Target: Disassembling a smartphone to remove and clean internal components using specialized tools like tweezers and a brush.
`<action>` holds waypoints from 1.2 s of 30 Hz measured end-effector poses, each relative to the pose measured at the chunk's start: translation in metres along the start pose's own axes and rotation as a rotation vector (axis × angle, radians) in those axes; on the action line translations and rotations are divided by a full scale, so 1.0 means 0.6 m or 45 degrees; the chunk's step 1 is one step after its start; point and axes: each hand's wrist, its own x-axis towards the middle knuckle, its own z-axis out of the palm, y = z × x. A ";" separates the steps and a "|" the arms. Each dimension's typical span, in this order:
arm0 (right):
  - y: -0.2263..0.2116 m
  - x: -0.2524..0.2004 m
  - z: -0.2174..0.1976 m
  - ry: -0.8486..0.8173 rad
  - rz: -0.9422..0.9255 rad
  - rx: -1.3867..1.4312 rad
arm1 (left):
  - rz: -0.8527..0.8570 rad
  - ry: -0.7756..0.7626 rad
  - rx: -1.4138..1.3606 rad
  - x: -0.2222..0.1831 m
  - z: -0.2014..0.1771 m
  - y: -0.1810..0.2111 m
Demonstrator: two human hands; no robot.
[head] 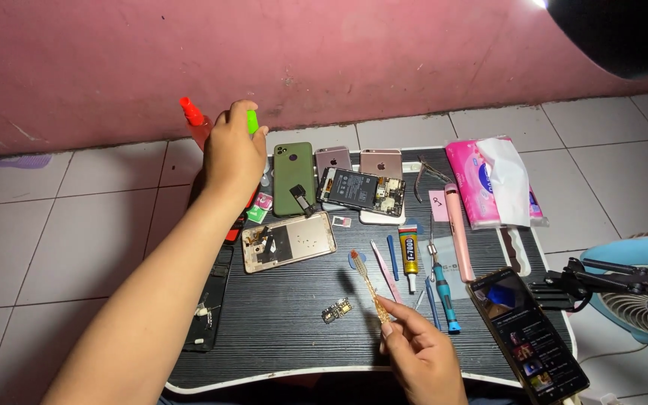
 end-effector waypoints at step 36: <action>-0.031 -0.027 -0.007 0.114 -0.040 -0.249 | -0.223 -0.730 0.136 -0.307 -0.154 0.193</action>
